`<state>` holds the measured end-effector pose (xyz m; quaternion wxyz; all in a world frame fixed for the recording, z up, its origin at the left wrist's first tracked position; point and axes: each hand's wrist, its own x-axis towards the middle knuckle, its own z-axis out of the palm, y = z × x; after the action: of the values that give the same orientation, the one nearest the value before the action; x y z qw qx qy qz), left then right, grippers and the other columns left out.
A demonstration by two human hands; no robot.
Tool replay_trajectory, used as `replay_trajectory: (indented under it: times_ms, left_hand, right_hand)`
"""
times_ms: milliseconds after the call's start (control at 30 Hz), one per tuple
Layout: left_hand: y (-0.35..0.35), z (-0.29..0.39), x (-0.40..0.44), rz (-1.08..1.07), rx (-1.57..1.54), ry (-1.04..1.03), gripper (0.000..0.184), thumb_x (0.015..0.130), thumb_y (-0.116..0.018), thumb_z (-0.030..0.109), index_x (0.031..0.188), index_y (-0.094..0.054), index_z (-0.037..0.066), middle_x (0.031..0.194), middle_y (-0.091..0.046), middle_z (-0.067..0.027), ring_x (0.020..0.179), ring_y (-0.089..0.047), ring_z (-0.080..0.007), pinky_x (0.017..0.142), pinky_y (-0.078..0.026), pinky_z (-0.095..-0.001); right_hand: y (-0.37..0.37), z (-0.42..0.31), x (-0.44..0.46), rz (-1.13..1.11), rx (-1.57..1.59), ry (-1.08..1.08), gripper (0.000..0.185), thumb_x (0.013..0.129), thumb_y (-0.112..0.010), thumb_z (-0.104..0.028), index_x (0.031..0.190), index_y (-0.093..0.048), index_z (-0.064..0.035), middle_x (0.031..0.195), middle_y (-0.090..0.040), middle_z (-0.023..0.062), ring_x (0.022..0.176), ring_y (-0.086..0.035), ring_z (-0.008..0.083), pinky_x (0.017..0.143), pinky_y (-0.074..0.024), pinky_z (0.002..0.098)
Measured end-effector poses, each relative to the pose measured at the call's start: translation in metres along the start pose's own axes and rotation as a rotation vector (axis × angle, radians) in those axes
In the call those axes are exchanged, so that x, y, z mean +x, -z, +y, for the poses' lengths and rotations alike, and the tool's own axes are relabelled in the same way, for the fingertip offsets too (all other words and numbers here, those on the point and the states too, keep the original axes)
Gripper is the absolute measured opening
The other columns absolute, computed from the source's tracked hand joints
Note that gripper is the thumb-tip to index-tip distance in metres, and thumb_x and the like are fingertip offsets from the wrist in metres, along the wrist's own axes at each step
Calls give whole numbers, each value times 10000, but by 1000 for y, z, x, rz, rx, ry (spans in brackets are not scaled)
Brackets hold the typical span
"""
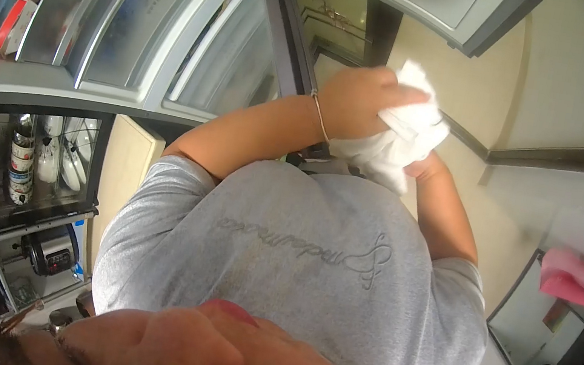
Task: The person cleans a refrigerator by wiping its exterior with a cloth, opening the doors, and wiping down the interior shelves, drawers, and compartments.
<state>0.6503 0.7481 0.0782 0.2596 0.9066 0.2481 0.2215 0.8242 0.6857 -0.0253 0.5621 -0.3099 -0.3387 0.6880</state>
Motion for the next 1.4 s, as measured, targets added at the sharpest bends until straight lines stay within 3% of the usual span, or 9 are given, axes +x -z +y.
replay_trajectory:
  times_ms: [100, 300, 367, 433, 500, 667, 833, 1033, 1400]
  left_hand:
    - [-25, -15, -10, -101, 60, -173, 397, 719, -665, 173, 1112, -672, 230, 980, -568, -109, 854, -599, -272, 726, -487, -376]
    - [-10, -33, -30, -121, -217, -290, 426, 696, -634, 97, 1117, -649, 161, 1114, -580, -132, 981, -582, -305, 840, -474, -381]
    - [9, -67, -41, 76, 84, -172, 467, 695, -645, 111, 1160, -607, 109, 1165, -567, -146, 1080, -539, -342, 932, -433, -411]
    - [23, -120, -56, 330, 251, 248, 578, 716, -665, 160, 1262, -509, 52, 1208, -535, -198, 1126, -501, -382, 988, -392, -443]
    - [24, -171, -86, 470, 380, 698, 729, 710, -685, 250, 1343, -395, 32, 1287, -465, -228, 1140, -488, -402, 996, -389, -454]
    - [11, -205, -132, 364, 39, 1064, 896, 739, -670, 242, 1436, -167, -12, 1316, -390, -305, 1204, -430, -441, 1019, -370, -455]
    - [14, -213, -144, 401, -35, 948, 869, 746, -645, 159, 1436, -155, -37, 1319, -371, -329, 1237, -394, -458, 1044, -350, -440]
    - [19, -214, -147, 407, -45, 996, 854, 744, -649, 137, 1428, -172, -46, 1306, -378, -319, 1193, -421, -455, 1033, -350, -446]
    - [31, -219, -152, 392, -149, 969, 830, 751, -629, 102, 1422, -166, -54, 1347, -333, -336, 1223, -388, -477, 1044, -341, -448]
  right_hand:
    - [29, 20, 6, -163, -1222, 442, 655, 803, -670, -205, 1387, -392, -100, 1323, -493, 117, 1227, -477, 232, 1021, -409, 351]
    - [-21, -2, 38, 31, 193, 198, 410, 919, -532, -299, 1202, -500, -5, 1021, -584, 146, 839, -584, 232, 721, -510, 307]
    - [-3, 3, 61, -70, 251, 150, 363, 934, -509, -292, 1135, -537, 8, 966, -592, 148, 793, -573, 223, 688, -503, 305]
    - [19, 7, 94, -266, -692, 240, 234, 909, -530, -240, 944, -592, -18, 831, -585, 108, 720, -560, 196, 627, -493, 298]
    - [40, 42, 108, -98, -487, -37, 144, 878, -554, -178, 818, -605, -57, 753, -580, 47, 665, -542, 157, 581, -483, 287]
    - [-1, 67, 170, -70, -951, 145, 391, 841, -631, -273, 1156, -570, -49, 1205, -549, 119, 1129, -491, 224, 995, -390, 324]
    - [-29, 94, 284, -301, -1398, 93, 534, 835, -612, -303, 1290, -521, -38, 1362, -487, 169, 1262, -443, 270, 1055, -334, 340]
    - [-92, 93, 408, -388, -2194, -114, 233, 770, -556, -161, 887, -725, -52, 962, -680, 197, 918, -670, 306, 796, -517, 392]
    - [-145, 107, 483, -466, -2352, -259, 268, 736, -622, -162, 952, -716, -34, 1016, -686, 162, 936, -670, 292, 799, -524, 391]
